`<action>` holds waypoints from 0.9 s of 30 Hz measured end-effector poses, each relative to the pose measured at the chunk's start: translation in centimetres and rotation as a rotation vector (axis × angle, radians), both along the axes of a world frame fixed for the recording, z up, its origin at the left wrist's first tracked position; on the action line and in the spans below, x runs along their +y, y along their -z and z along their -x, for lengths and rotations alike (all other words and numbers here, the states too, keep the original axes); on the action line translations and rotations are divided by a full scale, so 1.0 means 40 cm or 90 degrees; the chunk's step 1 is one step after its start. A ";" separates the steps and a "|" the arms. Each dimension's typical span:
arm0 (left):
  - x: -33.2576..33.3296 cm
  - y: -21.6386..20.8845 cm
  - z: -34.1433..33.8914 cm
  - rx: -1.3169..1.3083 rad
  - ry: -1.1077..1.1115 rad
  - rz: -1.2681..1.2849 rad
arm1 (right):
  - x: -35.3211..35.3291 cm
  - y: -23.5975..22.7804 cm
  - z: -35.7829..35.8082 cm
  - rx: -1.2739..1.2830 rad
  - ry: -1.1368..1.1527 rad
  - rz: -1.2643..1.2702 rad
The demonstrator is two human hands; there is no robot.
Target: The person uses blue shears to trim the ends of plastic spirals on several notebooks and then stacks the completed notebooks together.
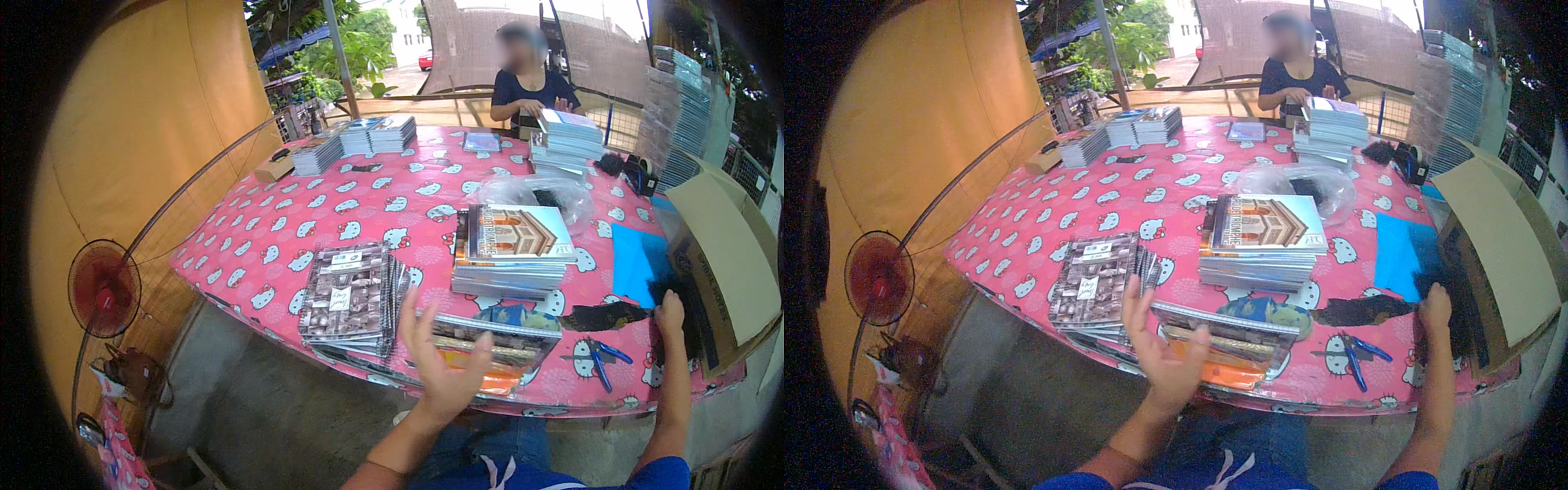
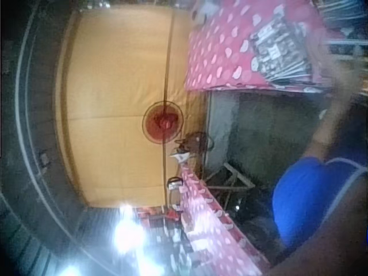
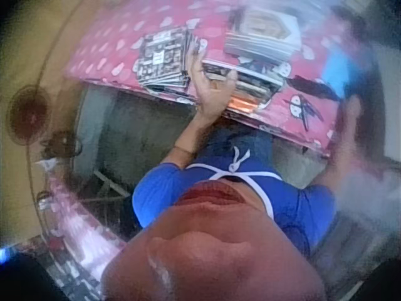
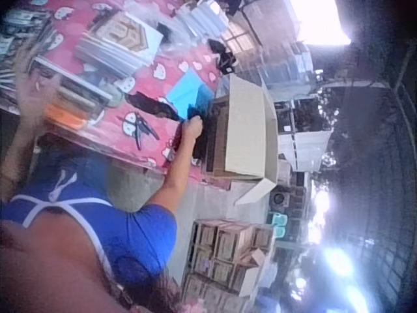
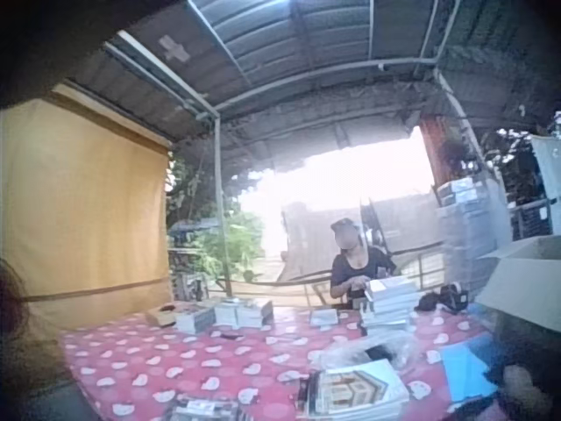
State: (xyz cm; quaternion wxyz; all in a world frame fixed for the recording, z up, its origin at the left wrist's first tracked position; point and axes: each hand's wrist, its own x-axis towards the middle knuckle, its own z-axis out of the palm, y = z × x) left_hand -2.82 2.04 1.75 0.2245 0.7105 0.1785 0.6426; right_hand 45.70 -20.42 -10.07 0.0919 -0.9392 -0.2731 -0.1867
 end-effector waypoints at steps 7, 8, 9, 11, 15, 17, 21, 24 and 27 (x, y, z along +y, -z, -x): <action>-0.034 -0.012 -0.067 0.531 -0.033 -0.134 | 0.022 -0.051 0.116 -0.003 0.095 0.088; -0.028 0.001 -0.072 0.599 0.013 -0.137 | 0.020 -0.039 0.095 -0.016 0.072 0.097; -0.026 0.006 -0.078 0.577 0.016 -0.141 | 0.012 -0.030 0.079 -0.028 0.052 0.109; -0.022 0.005 -0.081 0.533 0.017 -0.153 | -0.007 -0.031 0.042 0.011 0.043 0.095; -0.012 0.003 -0.074 0.428 0.104 -0.085 | 0.027 -0.068 0.080 0.093 0.064 0.034; -0.006 0.017 -0.070 0.387 0.132 -0.086 | 0.019 -0.051 0.062 -0.029 -0.040 -0.010; -0.014 0.008 -0.086 0.305 0.125 -0.050 | 0.048 -0.084 0.112 -0.223 -0.148 -0.044; -0.012 0.014 -0.082 0.329 0.126 -0.045 | 0.096 -0.186 0.205 0.013 -0.041 -0.030; -0.013 0.003 -0.088 0.341 0.131 -0.046 | 0.105 -0.198 0.269 -0.028 -0.281 -0.157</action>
